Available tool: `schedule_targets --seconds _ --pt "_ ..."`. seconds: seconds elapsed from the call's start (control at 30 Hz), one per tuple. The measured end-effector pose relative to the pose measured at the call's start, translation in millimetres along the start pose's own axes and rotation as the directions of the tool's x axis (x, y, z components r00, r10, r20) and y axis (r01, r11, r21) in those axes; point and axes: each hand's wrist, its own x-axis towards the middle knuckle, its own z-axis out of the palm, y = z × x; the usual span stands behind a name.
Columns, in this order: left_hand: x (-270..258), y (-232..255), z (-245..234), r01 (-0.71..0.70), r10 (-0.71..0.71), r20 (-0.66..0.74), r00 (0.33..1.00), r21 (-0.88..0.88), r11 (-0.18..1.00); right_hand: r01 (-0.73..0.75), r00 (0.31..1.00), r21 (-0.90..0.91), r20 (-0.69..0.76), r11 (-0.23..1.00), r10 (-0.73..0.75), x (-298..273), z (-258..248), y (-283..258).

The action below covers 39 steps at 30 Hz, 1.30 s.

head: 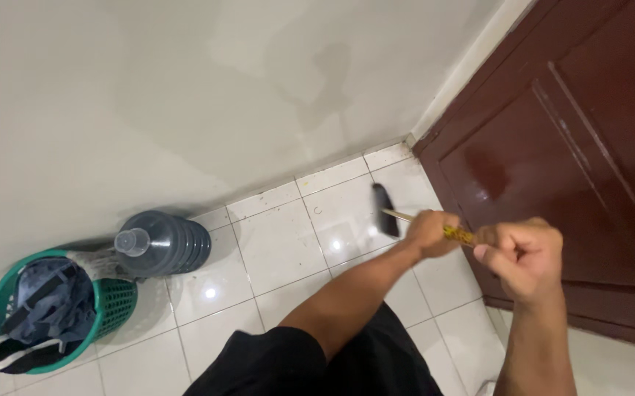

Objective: The person sweeps the tiled floor with a broom, moving around a laundry basket and water jug. Then the person picks up clothes from the basket, walks to a bed, and folds a black t-shirt and other garments.

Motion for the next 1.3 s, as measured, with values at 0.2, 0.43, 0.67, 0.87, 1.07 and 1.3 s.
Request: schedule_targets --seconds 0.2,0.43,0.67,0.87,1.07,1.3 --pt "-3.0 6.0 -26.9 0.019 -0.019 0.016 1.000 -0.024 1.000 0.029 0.998 0.050 -0.052 0.998 -0.027 8.6 18.1 -37.0" --pt "-0.2 66.9 -8.8 -0.051 0.046 -0.031 0.998 -0.186 0.981 0.196 0.979 -0.103 0.082 0.975 -0.188 11.3 0.5 -106.4" --pt "-13.2 4.6 -50.4 0.126 -0.125 0.016 0.992 -0.074 0.989 0.101 0.995 0.055 0.022 0.993 -0.102 19.5 27.4 -19.2" --pt "-15.7 39.9 -75.2 0.031 -0.038 -0.159 0.987 -0.045 0.998 0.137 0.987 0.146 0.063 0.980 -0.147 27.8 20.4 -76.6" --pt "-42.2 97.1 -91.4 0.068 -0.071 -0.247 0.966 -0.017 0.997 0.173 0.947 0.174 0.242 0.969 -0.212 61.7 3.3 -99.1" --pt "-116.7 28.7 -102.3 0.427 -0.385 -0.717 0.581 -0.135 0.894 -0.057 0.842 0.453 0.501 0.890 -0.201 115.9 89.7 -33.9"
